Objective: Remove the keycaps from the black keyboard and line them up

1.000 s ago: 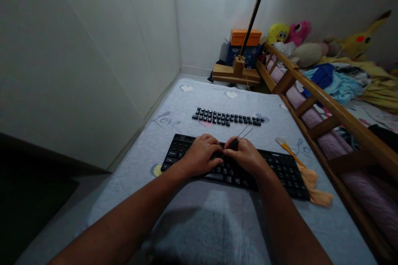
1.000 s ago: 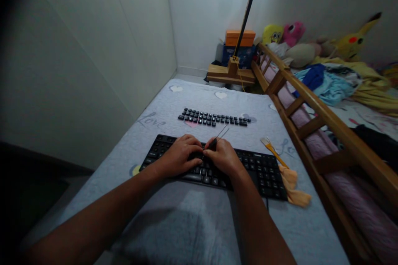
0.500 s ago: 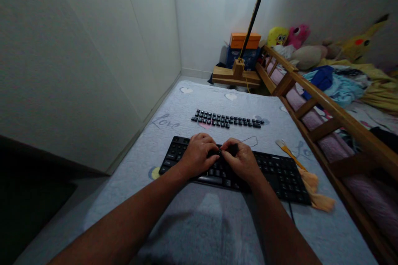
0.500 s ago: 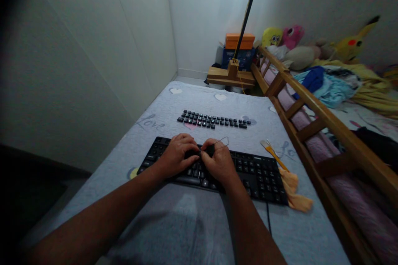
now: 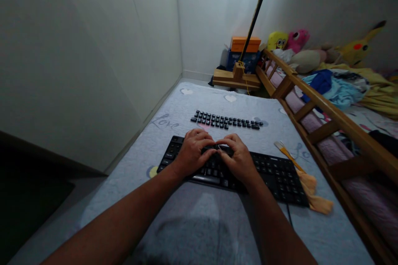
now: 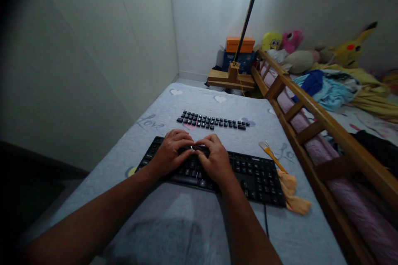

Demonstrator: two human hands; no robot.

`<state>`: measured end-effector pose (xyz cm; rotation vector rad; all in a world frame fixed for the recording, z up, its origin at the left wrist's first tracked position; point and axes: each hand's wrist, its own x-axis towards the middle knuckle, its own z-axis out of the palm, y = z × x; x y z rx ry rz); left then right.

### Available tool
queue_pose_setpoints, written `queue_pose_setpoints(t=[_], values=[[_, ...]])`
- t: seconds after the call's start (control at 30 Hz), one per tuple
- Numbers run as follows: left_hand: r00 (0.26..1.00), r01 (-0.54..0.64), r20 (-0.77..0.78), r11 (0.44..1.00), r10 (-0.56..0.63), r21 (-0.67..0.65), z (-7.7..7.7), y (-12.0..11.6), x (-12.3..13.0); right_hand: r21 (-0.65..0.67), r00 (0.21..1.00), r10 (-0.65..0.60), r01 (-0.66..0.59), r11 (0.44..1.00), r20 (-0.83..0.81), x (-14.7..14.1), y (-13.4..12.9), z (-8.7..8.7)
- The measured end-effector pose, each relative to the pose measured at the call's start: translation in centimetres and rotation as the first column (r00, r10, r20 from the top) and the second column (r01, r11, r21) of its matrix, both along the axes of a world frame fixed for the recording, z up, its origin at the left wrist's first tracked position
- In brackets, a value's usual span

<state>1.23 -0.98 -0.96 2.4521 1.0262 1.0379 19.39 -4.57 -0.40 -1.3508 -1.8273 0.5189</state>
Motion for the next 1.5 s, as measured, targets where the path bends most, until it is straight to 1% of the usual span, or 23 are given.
queue_pose_setpoints(t=[0.07,0.17,0.27,0.33,0.37,0.43,0.5,0.57,0.63,0.7,0.8,0.9,1.0,1.27,1.4,1.5], values=[[1.0,0.003,-0.017,1.0,-0.003,-0.004,0.0,-0.1,0.0,-0.027,1.0,0.006,-0.006,1.0,0.015,0.0,0.0,0.0],[0.999,0.004,-0.047,1.0,-0.004,-0.007,0.0,-0.1,-0.1,-0.062,0.997,-0.017,0.022,0.998,0.078,0.6,0.2,0.2],[0.998,-0.036,-0.05,0.999,0.036,0.009,-0.1,0.7,-0.7,-0.07,0.975,-0.113,0.128,0.989,0.189,2.1,1.4,0.6],[0.995,-0.088,-0.039,0.996,0.088,0.004,-0.2,1.8,-1.7,-0.073,0.938,-0.208,0.236,0.969,0.278,3.5,2.9,1.0],[0.993,-0.112,-0.032,0.994,0.112,-0.006,-0.3,2.5,-2.3,-0.089,0.919,-0.229,0.27,0.959,0.321,4.2,3.8,1.1],[0.986,-0.165,-0.037,0.983,0.162,-0.076,-0.5,4.0,-3.7,-0.138,0.885,-0.262,0.336,0.932,0.384,5.3,5.7,1.2],[0.981,-0.194,-0.068,0.961,0.184,-0.195,-0.7,5.3,-5.1,-0.164,0.875,-0.265,0.355,0.92,0.406,6.1,7.4,0.8],[0.977,-0.212,-0.055,0.911,0.206,-0.354,-1.1,6.3,-6.2,-0.186,0.869,-0.254,0.358,0.915,0.426,6.5,8.8,0.1],[0.98,-0.182,-0.014,0.861,0.2,-0.475,-1.5,6.7,-6.8,-0.204,0.863,-0.24,0.358,0.911,0.443,6.6,9.8,-0.8],[0.983,-0.126,0.047,0.832,0.18,-0.541,-1.9,6.9,-6.9,-0.22,0.86,-0.229,0.359,0.907,0.456,6.6,10.4,-1.5],[0.976,-0.055,0.138,0.798,0.171,-0.6,-2.3,6.9,-6.8,-0.229,0.854,-0.227,0.365,0.902,0.469,6.6,11.0,-2.2],[0.965,-0.038,0.18,0.78,0.192,-0.625,-2.4,6.8,-6.7,-0.222,0.846,-0.235,0.376,0.899,0.479,6.7,11.3,-2.5],[0.96,-0.038,0.192,0.775,0.203,-0.631,-2.4,6.8,-6.7,-0.214,0.838,-0.237,0.38,0.9,0.492,6.6,11.5,-2.6],[0.951,-0.053,0.206,0.777,0.232,-0.627,-2.6,6.7,-6.7,-0.181,0.818,-0.26,0.399,0.899,0.512,6.4,11.4,-2.9],[0.952,-0.047,0.212,0.787,0.222,-0.615,-2.7,6.7,-6.7,-0.181,0.814,-0.261,0.403,0.897,0.519,6.4,11.3,-2.8],[0.951,-0.048,0.21,0.781,0.225,-0.622,-2.8,6.8,-6.7,-0.178,0.808,-0.261,0.406,0.896,0.528,6.3,11.3,-2.6]])
